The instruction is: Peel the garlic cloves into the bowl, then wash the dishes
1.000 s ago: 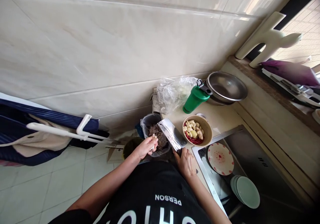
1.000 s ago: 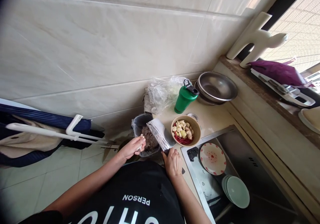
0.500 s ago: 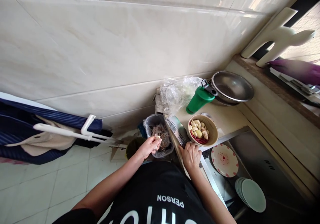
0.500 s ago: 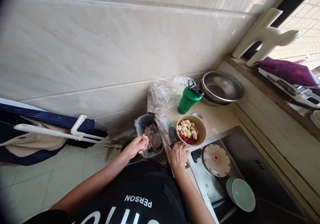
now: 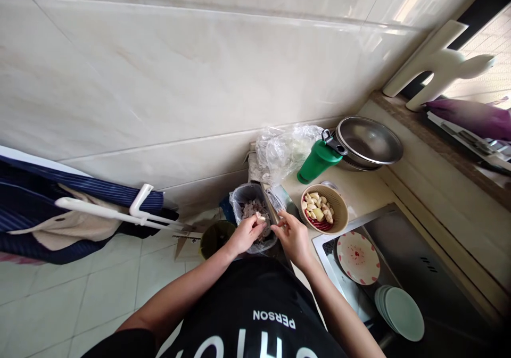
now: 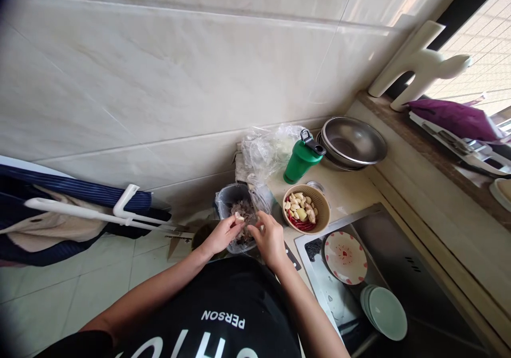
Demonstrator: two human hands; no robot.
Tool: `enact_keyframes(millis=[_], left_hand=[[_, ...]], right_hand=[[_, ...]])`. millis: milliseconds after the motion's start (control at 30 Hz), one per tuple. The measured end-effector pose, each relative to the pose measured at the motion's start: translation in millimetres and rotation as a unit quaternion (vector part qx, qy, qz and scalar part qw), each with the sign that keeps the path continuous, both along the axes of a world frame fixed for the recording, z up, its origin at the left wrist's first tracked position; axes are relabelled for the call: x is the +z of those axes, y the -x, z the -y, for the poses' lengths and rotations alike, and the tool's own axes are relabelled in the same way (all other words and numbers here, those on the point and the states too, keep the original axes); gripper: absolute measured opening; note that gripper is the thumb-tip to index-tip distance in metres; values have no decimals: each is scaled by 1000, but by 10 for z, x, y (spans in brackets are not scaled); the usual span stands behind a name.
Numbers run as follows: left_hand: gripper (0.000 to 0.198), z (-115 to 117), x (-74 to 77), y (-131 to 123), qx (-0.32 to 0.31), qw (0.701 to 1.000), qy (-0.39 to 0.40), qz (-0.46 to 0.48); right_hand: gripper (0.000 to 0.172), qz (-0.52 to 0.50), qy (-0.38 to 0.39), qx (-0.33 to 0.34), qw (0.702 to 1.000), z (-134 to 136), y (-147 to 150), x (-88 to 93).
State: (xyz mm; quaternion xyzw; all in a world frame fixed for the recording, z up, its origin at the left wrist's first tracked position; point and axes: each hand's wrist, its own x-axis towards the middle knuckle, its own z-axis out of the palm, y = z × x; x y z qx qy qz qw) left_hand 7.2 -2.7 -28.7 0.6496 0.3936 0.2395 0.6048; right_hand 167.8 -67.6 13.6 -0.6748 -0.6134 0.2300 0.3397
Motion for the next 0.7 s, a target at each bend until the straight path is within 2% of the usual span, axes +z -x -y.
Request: enact_keyframes(millis=[100,167,267,367,533,700], left_hand=[[14,-2,115,-76,28,994,-104,-15],[8,6,153,-91,36,990,-133,-29],[11,28,142,-62,36,992,-113,-40],[19,41,106,-15,52,995,-82,-33],[33,43,122,5,99,990,-97,-39],[29,77,135,-20,105,990,-81,-37]], right_hand=[[29,-138,11,26,990,-243,99,-75],[23,-217,7,19,976,-329,157,-178],[22,-370,20,1,929,-347,192,-290],[26,-476,50,-3,878,-317,151,-301],[26,-495,91,42,863,-296,63,-282],[36,-460,130,85,874,-269,96,-368]])
